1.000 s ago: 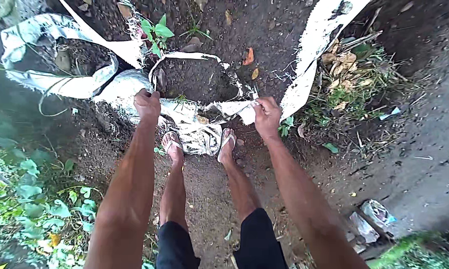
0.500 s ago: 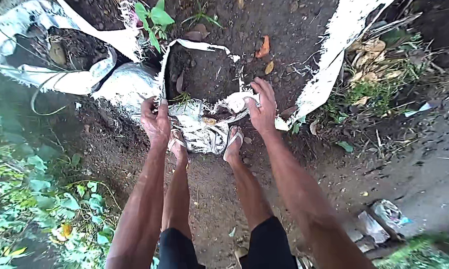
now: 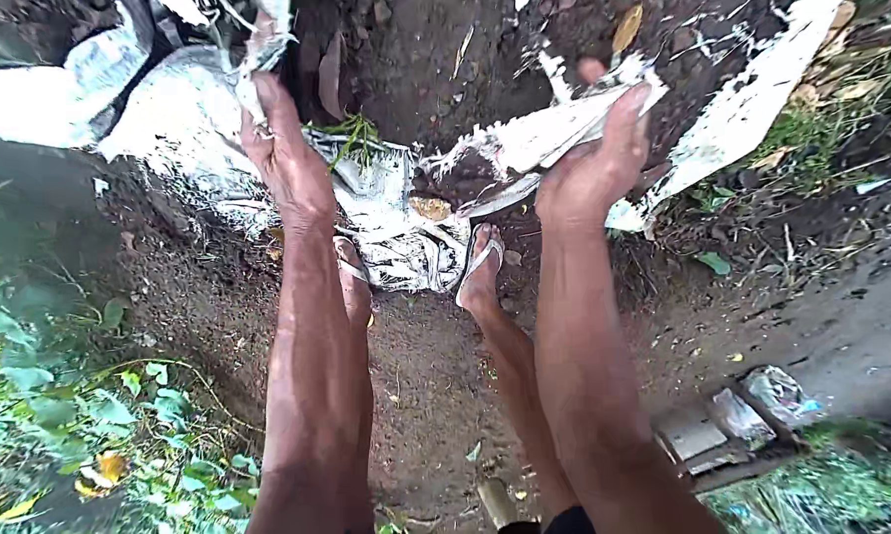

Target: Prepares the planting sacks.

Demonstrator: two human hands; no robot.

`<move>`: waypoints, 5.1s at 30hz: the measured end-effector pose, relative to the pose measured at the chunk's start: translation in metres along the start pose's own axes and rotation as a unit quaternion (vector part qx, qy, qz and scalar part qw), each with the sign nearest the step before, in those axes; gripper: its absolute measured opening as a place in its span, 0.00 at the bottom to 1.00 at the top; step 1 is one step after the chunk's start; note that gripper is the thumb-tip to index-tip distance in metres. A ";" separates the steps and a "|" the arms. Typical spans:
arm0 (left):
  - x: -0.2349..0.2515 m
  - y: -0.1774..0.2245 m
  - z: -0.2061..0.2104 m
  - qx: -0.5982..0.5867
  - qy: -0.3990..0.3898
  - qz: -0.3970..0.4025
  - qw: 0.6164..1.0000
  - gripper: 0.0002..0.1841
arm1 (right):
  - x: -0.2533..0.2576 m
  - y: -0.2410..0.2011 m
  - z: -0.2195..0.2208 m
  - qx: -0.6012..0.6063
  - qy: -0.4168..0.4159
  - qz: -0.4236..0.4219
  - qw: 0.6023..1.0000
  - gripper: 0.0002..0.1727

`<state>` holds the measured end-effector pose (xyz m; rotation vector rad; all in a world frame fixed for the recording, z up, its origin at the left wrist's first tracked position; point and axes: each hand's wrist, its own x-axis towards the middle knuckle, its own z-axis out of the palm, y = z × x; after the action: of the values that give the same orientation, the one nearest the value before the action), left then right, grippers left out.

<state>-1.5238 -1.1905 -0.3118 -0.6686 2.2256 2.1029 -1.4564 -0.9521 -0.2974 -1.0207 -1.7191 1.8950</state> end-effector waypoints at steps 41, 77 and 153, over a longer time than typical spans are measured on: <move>-0.062 0.017 -0.061 0.004 0.028 -0.274 0.961 0.27 | -0.115 -0.020 -0.024 0.094 0.208 0.119 0.966 0.25; -0.049 0.019 -0.050 0.059 0.027 -0.304 0.950 0.30 | -0.110 -0.042 -0.019 -0.068 0.121 0.174 0.975 0.27; -0.025 0.009 -0.036 0.383 -0.097 -0.236 0.888 0.33 | -0.081 0.004 -0.010 -0.266 0.043 0.145 0.952 0.23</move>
<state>-1.4944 -1.2170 -0.2923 -0.7655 2.2074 0.9059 -1.3948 -1.0029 -0.2802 -1.6035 -2.1843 1.5325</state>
